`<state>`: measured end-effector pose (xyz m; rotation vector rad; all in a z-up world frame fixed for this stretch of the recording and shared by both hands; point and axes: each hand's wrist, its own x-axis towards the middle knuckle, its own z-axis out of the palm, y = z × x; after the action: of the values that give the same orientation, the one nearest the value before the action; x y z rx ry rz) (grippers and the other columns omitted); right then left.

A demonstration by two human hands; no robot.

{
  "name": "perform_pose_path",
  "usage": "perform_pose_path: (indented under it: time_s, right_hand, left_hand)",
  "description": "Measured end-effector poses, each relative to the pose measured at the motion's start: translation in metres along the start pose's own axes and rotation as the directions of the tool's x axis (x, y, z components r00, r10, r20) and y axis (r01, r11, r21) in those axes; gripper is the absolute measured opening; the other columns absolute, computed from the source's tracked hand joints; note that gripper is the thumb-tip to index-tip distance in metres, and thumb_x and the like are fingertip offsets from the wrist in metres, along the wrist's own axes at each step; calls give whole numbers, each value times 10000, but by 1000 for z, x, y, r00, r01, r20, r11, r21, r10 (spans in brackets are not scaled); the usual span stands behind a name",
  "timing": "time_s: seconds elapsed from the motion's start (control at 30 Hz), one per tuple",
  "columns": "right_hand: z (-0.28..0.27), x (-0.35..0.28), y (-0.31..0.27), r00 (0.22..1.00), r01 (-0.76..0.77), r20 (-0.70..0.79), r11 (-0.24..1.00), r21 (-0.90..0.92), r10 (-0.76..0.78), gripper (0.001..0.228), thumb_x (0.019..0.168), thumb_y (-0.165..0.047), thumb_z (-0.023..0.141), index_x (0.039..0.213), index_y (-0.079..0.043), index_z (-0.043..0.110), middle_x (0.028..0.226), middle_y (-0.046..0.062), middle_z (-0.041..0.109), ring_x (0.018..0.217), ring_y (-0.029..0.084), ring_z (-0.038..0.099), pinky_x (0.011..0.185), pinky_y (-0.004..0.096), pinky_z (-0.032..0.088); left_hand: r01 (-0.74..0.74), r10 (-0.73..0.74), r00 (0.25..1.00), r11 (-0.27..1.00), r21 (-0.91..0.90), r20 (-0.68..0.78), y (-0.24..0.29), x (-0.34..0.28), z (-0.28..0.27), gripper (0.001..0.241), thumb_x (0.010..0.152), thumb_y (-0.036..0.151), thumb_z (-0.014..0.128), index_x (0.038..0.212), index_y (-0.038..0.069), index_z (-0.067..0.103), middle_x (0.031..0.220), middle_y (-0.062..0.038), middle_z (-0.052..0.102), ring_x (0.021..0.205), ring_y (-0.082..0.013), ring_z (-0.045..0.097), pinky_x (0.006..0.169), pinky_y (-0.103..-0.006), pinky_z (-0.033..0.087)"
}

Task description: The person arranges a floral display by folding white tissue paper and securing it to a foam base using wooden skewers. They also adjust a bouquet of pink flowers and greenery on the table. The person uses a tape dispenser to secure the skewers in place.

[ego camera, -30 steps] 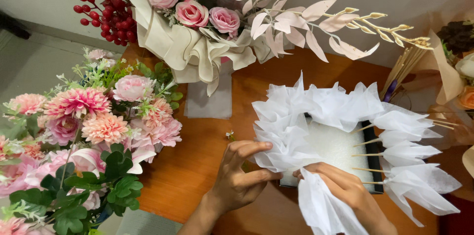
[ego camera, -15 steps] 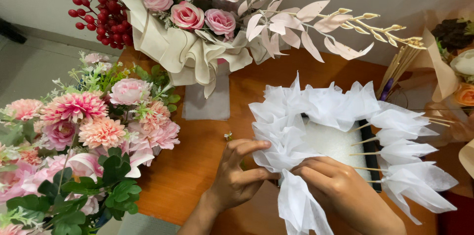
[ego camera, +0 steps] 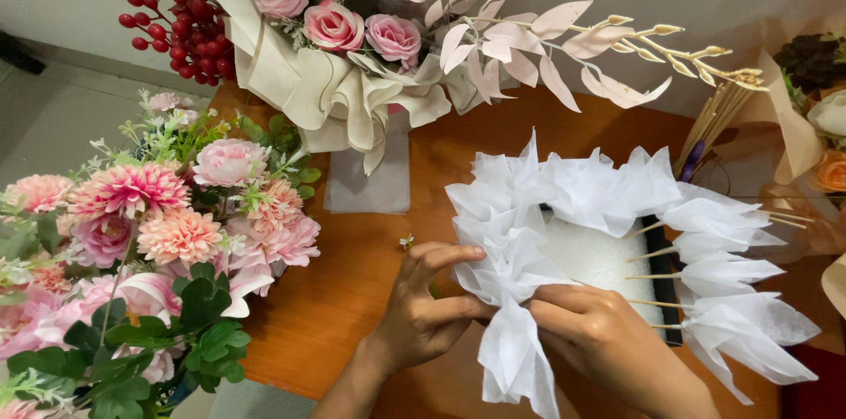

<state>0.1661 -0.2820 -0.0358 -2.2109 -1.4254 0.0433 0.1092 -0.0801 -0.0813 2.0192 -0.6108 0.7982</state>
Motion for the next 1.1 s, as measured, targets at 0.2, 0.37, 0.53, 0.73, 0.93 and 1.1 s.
perform_pose_path:
  time_s: [0.2,0.37,0.53,0.73,0.93,1.1]
  right_hand:
    - [4,0,0,999,-42,17,999,13,42,86,805,-130,562,733,-105,522,721,18,529,680,216,520,546,304,429]
    - [-4,-6,-6,991,-125,-26,985,119,129,100,729,-33,607,722,-80,519,681,4,557,581,153,527,507,253,395]
    - [-3,-1,-7,997,-23,-72,995,99,31,126,791,-57,562,682,-70,500,644,-7,537,533,168,478,468,272,375]
    - [-1,0,-5,999,-21,-24,998,53,22,95,804,-62,543,719,-91,511,650,0,529,542,197,486,491,291,399]
    - [10,-9,-1,992,-126,22,992,15,126,55,770,-84,574,757,-116,532,741,-1,572,654,205,549,549,294,451]
    - [8,-4,-10,991,-121,-57,993,0,121,49,767,-74,586,739,-90,549,785,21,563,717,187,524,548,292,438]
  left_hand:
    - [10,-10,1000,1000,-7,3,2,1,-3,201,783,11,522,705,160,631,1173,-94,462,981,-258,480,842,-362,389]
    - [10,-10,999,1000,-3,33,5,0,-7,216,795,28,527,779,191,668,1210,-91,438,1028,-250,474,884,-380,355]
    - [20,-19,999,1000,-4,33,4,2,-6,187,775,25,540,725,175,640,1199,-86,450,1001,-263,469,868,-381,364]
    - [24,-23,999,1000,-18,39,1,2,-4,180,774,20,536,720,162,632,1196,-89,455,992,-275,461,864,-383,366]
    - [27,-27,998,1000,-4,56,3,-1,-6,173,767,35,544,735,177,637,1209,-81,444,1011,-275,442,890,-385,352]
    - [20,-20,998,1000,-4,61,8,-1,-9,176,791,50,539,729,182,637,1208,-73,449,1009,-263,444,887,-370,359]
